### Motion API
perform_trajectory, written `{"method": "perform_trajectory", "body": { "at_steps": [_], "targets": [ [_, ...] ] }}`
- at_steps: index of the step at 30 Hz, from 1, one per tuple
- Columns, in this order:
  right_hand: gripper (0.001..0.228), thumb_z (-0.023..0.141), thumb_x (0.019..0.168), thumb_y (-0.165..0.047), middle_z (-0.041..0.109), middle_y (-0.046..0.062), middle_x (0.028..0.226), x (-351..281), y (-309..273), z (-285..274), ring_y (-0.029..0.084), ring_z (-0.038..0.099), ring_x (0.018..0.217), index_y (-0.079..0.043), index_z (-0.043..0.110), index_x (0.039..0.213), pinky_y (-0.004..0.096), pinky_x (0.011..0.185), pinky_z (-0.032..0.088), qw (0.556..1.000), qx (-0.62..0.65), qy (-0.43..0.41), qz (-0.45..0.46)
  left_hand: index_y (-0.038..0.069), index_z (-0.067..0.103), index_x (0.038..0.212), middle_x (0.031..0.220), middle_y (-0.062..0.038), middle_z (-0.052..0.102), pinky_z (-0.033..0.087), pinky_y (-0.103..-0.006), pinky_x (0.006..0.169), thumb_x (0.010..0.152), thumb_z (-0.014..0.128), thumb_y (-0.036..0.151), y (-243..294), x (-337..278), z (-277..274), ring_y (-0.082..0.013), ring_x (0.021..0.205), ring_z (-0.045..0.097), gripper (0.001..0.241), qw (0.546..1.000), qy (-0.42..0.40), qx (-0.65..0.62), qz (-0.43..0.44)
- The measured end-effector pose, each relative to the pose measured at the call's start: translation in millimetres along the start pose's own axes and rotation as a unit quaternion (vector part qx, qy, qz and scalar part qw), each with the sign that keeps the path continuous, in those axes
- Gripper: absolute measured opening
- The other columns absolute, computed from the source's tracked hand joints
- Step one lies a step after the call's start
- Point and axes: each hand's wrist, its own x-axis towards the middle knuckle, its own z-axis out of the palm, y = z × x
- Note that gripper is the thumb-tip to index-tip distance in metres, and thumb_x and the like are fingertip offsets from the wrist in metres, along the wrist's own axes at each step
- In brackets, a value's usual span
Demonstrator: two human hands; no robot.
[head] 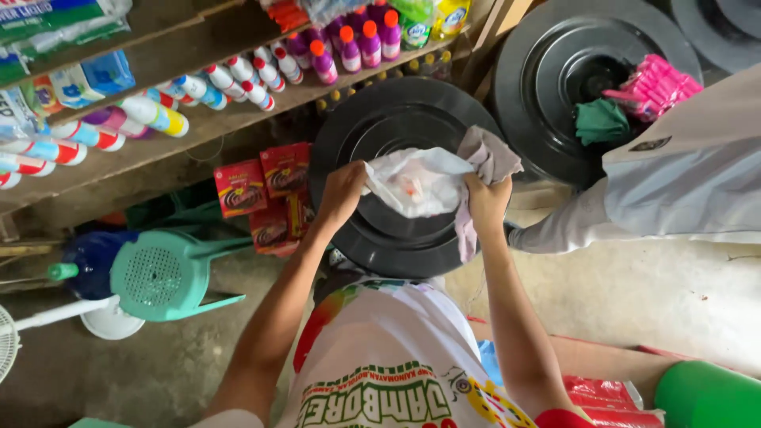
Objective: Organizing products on grocery store shelves and wiping down a container lid with a cloth.
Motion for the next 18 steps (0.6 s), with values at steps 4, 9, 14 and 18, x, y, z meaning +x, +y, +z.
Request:
{"method": "perform_trajectory", "body": {
  "at_steps": [4,9,14,18],
  "targets": [
    [0.043,0.068,0.076,0.005,0.073,0.005,0.105,15,12,-4,0.017,0.069,0.093,0.002,0.067,0.119,0.031,0.083,0.056,0.984,0.052,-0.05,0.161,0.005,0.055,0.138,0.135,-0.009,0.054,0.051,-0.0321,0.111,0.113,0.05,0.039,-25,-3,-5,-0.0168,0.127,0.058,0.042,0.965,-0.082,-0.109,0.222],
    [0.039,0.069,0.077,0.005,0.07,0.006,0.095,15,-8,12,0.016,0.067,0.08,-0.001,0.067,0.116,0.031,0.07,0.056,0.964,0.037,-0.125,0.233,0.002,0.05,0.146,0.142,-0.016,0.059,0.047,-0.0333,0.108,0.087,0.082,0.024,-11,-1,23,-0.0207,0.131,0.059,0.071,0.971,-0.102,0.028,0.213],
    [0.026,0.071,0.085,0.003,0.071,0.008,0.096,41,0,-34,0.018,0.067,0.082,0.002,0.069,0.111,0.033,0.07,0.055,0.971,0.056,-0.1,0.212,0.004,0.073,0.12,0.11,-0.008,0.079,0.058,-0.0294,0.091,0.09,0.079,0.021,-32,18,18,-0.0182,0.105,0.077,0.036,0.996,-0.037,0.08,0.032],
    [0.036,0.072,0.082,0.004,0.07,0.003,0.1,42,-13,-46,0.014,0.068,0.085,-0.004,0.066,0.117,0.03,0.073,0.055,0.969,0.069,-0.114,0.21,0.002,0.07,0.124,0.111,-0.01,0.078,0.056,-0.0297,0.092,0.088,0.078,0.02,-26,16,14,-0.0194,0.107,0.074,0.041,0.998,-0.069,0.012,0.009]
  ]
}}
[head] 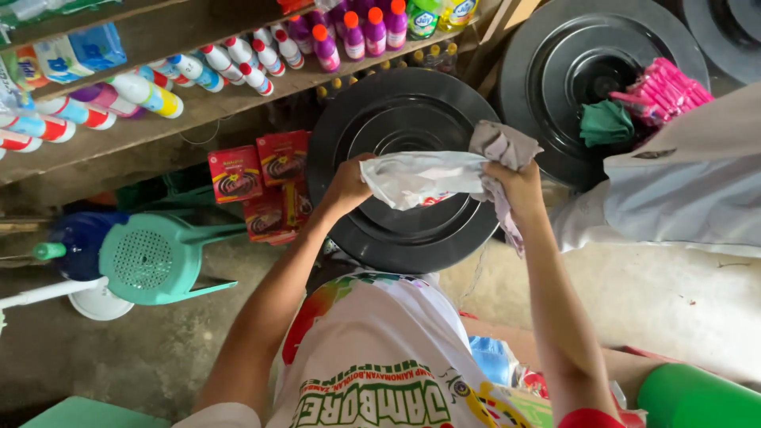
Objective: Organizing products on grocery store shelves and wiping down a container lid with a cloth.
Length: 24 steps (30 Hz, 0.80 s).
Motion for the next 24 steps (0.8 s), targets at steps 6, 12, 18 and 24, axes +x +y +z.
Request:
{"method": "perform_trajectory", "body": {
  "at_steps": [6,12,18,24],
  "targets": [
    [0.029,0.072,0.085,0.002,0.072,0.003,0.101,-4,15,-1,0.014,0.071,0.089,-0.005,0.069,0.113,0.029,0.08,0.06,0.996,0.072,-0.01,0.042,0.004,0.043,0.145,0.141,-0.021,0.05,0.042,-0.0492,0.114,0.07,0.091,0.019,100,-31,0,-0.0372,0.135,0.048,0.091,0.921,0.108,0.246,0.283],
    [0.027,0.077,0.092,-0.007,0.074,0.01,0.104,29,86,-28,0.019,0.071,0.083,0.004,0.07,0.116,0.032,0.07,0.056,0.987,0.127,0.096,0.023,0.01,0.062,0.138,0.145,-0.018,0.048,0.03,-0.0639,0.118,0.078,0.078,0.007,126,-23,46,-0.0362,0.14,0.047,0.062,0.809,0.042,0.488,0.323],
    [0.045,0.075,0.097,-0.023,0.07,0.005,0.116,-1,55,-28,0.014,0.069,0.097,-0.005,0.061,0.136,0.026,0.083,0.059,0.995,0.08,0.062,-0.016,0.005,0.075,0.086,0.138,-0.022,0.054,0.031,-0.0659,0.113,0.081,0.071,0.008,142,-39,31,-0.04,0.139,0.041,0.007,0.823,-0.018,0.5,0.268],
    [0.066,0.085,0.073,-0.004,0.065,0.005,0.116,-19,45,40,0.015,0.061,0.105,-0.001,0.058,0.133,0.031,0.092,0.051,0.965,-0.194,-0.088,-0.151,0.013,0.076,0.078,0.113,-0.005,0.067,0.032,-0.0616,0.12,0.081,0.069,0.013,138,-66,19,-0.0242,0.129,0.056,0.008,0.827,-0.145,0.412,0.354]
  ]
}}
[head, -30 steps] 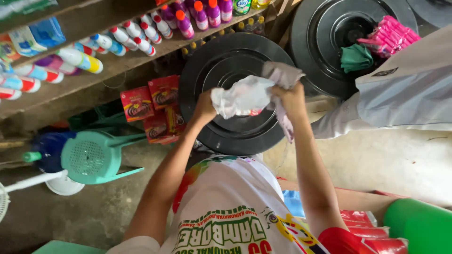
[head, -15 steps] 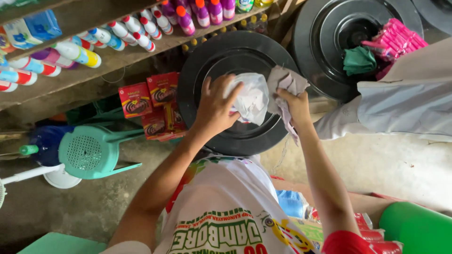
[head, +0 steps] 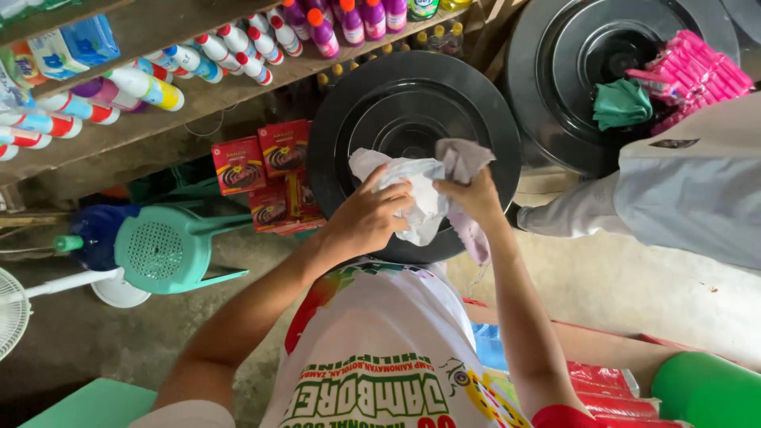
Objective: Organizing products on grocery store shelves and wiping down a container lid with a cloth.
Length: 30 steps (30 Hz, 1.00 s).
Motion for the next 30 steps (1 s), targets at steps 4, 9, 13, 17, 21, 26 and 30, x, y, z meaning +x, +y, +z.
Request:
{"method": "perform_trajectory", "body": {
  "at_steps": [4,9,13,17,21,26,30],
  "targets": [
    [0.057,0.073,0.079,0.001,0.07,0.0,0.118,-10,23,10,0.012,0.064,0.107,-0.002,0.063,0.135,0.03,0.096,0.05,0.971,0.142,-0.114,0.153,0.012,0.072,0.077,0.115,-0.005,0.07,0.034,-0.0584,0.119,0.081,0.067,0.009,-13,-19,-11,-0.0178,0.123,0.062,0.007,0.999,0.034,0.001,0.01],
    [0.046,0.062,0.078,0.003,0.072,0.006,0.107,-12,50,3,0.019,0.07,0.099,0.0,0.066,0.124,0.031,0.089,0.056,0.951,0.244,0.078,0.175,0.01,0.072,0.078,0.093,-0.003,0.061,0.037,-0.059,0.115,0.074,0.069,0.001,-48,-35,-40,-0.0221,0.109,0.061,0.011,0.993,0.084,0.069,-0.05],
    [0.037,0.064,0.084,0.004,0.066,0.006,0.101,8,16,-13,0.02,0.063,0.084,0.002,0.066,0.121,0.034,0.069,0.048,0.924,0.302,0.154,0.179,0.009,0.072,0.079,0.101,-0.001,0.061,0.039,-0.0559,0.119,0.075,0.071,-0.003,-60,-8,-53,-0.0209,0.118,0.061,0.013,0.984,0.138,0.098,-0.059],
    [0.036,0.062,0.088,0.004,0.071,0.011,0.114,5,-27,-30,0.021,0.07,0.1,0.006,0.067,0.123,0.033,0.089,0.056,0.918,0.321,0.219,0.084,0.006,0.069,0.075,0.119,-0.008,0.06,0.039,-0.0548,0.119,0.072,0.072,-0.005,-56,13,-74,-0.0293,0.127,0.057,0.012,0.979,0.19,0.067,-0.04],
    [0.046,0.065,0.089,0.005,0.067,0.009,0.131,-26,-50,-17,0.019,0.064,0.12,0.003,0.061,0.134,0.031,0.106,0.049,0.951,0.209,0.226,0.028,0.004,0.073,0.082,0.127,-0.013,0.059,0.044,-0.0481,0.115,0.068,0.069,-0.006,-75,-18,-61,-0.0345,0.131,0.055,0.018,0.978,0.196,-0.006,-0.074],
    [0.049,0.073,0.086,-0.01,0.071,0.009,0.12,-55,7,48,0.019,0.066,0.11,-0.002,0.063,0.132,0.033,0.098,0.05,0.991,0.038,0.069,0.107,0.007,0.073,0.073,0.125,-0.011,0.061,0.04,-0.051,0.11,0.068,0.073,0.001,-108,-85,-55,-0.0361,0.126,0.054,0.008,0.976,0.105,0.109,-0.156],
    [0.043,0.08,0.086,-0.023,0.075,0.008,0.102,-73,122,54,0.019,0.069,0.09,-0.007,0.068,0.124,0.035,0.079,0.056,0.963,0.061,0.007,0.262,0.012,0.073,0.079,0.12,-0.007,0.064,0.044,-0.0478,0.107,0.077,0.068,-0.004,-136,-160,5,-0.0333,0.122,0.058,0.017,0.947,0.075,0.15,-0.274]
  ]
}}
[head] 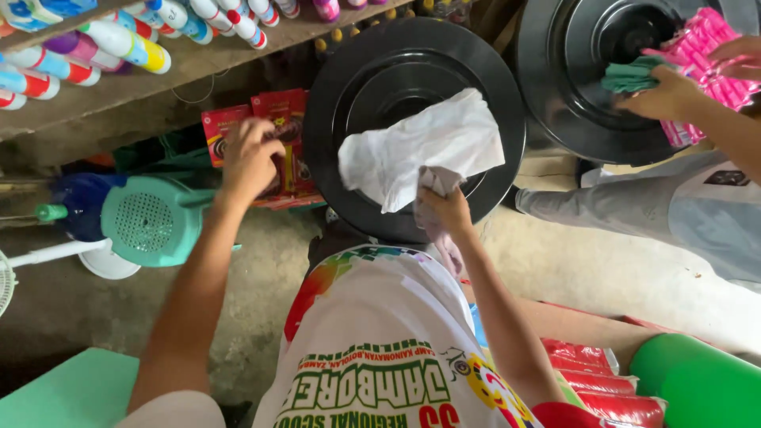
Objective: Organizing products on grocery store shelves and wiping down a container lid with a cloth.
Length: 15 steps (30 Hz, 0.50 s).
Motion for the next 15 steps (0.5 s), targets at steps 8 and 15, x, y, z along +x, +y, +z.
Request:
{"method": "perform_trajectory", "body": {
  "at_steps": [8,15],
  "targets": [
    [0.033,0.072,0.095,-0.02,0.071,0.007,0.103,16,84,-102,0.015,0.065,0.087,-0.001,0.068,0.123,0.031,0.072,0.054,0.989,0.061,0.128,0.045,0.007,0.069,0.095,0.091,-0.011,0.067,0.052,-0.0432,0.075,0.09,0.062,0.012,111,-30,115,-0.0307,0.086,0.066,0.01,0.939,0.036,-0.26,-0.221],
    [0.036,0.075,0.096,-0.02,0.073,0.006,0.109,32,18,-143,0.013,0.067,0.093,0.003,0.07,0.124,0.028,0.079,0.053,0.972,0.037,0.232,-0.015,-0.002,0.072,0.1,0.089,-0.019,0.07,0.048,-0.0369,0.076,0.099,0.06,0.059,144,-2,198,-0.0266,0.081,0.064,0.062,0.723,-0.129,-0.492,-0.468]
  ]
}}
